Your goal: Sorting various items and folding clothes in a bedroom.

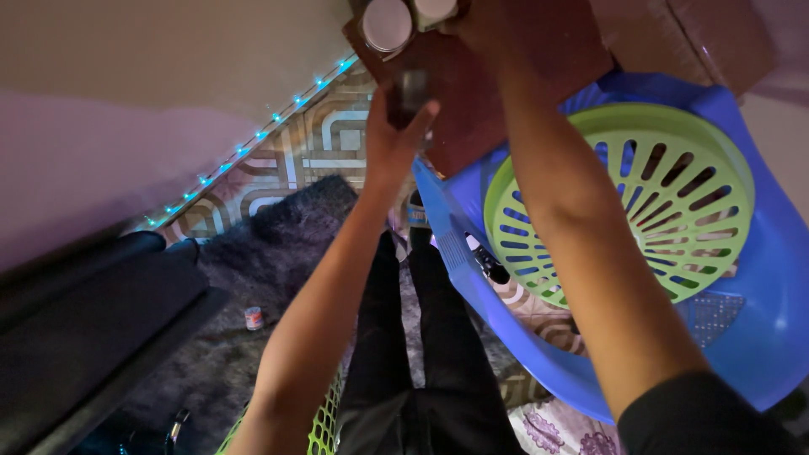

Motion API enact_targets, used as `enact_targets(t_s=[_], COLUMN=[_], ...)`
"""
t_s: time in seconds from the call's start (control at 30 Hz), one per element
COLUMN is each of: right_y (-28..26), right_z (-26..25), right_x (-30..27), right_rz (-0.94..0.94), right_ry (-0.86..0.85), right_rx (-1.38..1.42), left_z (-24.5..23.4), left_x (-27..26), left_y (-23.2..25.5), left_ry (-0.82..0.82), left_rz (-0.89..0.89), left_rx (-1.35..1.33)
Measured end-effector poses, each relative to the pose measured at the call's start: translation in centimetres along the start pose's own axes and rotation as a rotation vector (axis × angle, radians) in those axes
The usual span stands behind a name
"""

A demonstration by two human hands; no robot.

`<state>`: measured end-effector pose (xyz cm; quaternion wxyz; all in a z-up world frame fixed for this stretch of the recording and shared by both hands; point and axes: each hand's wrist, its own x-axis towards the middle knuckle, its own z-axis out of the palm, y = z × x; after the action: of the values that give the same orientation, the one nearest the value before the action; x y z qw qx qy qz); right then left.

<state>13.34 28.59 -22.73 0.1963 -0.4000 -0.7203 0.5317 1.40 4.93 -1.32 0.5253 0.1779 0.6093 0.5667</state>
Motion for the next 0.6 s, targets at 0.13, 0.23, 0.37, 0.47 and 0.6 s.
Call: enact_targets(t_s=[0.13,0.23,0.37,0.47,0.6], right_y=[-8.1,-13.4,-17.5,-16.0,-12.6], right_z=[-1.8,-1.8,-1.1,-0.3,0.8], right_x=[-5.8,-10.7,-15.7,-16.4,-15.6], right_rz=[-0.050,-0.120,0.013,0.095,-0.109], right_ry=[0.170,0.330,0.384,0.358,0.431], right_rx=[0.002,0.006,0.101,-0.058,-0.035], left_z=[1.4,2.4,4.1,5.1,6.1], left_x=[3.1,4.7,4.1,4.7,5.7], left_y=[-0.8,-1.1,1.2,0.7,0.6], left_ry=[-0.035,-0.055,0.155,0.162,0.081], left_rz=[0.164,0.375,0.466,0.526,0.456], left_rx=[-0.118,-0.150,0.402,0.475,0.455])
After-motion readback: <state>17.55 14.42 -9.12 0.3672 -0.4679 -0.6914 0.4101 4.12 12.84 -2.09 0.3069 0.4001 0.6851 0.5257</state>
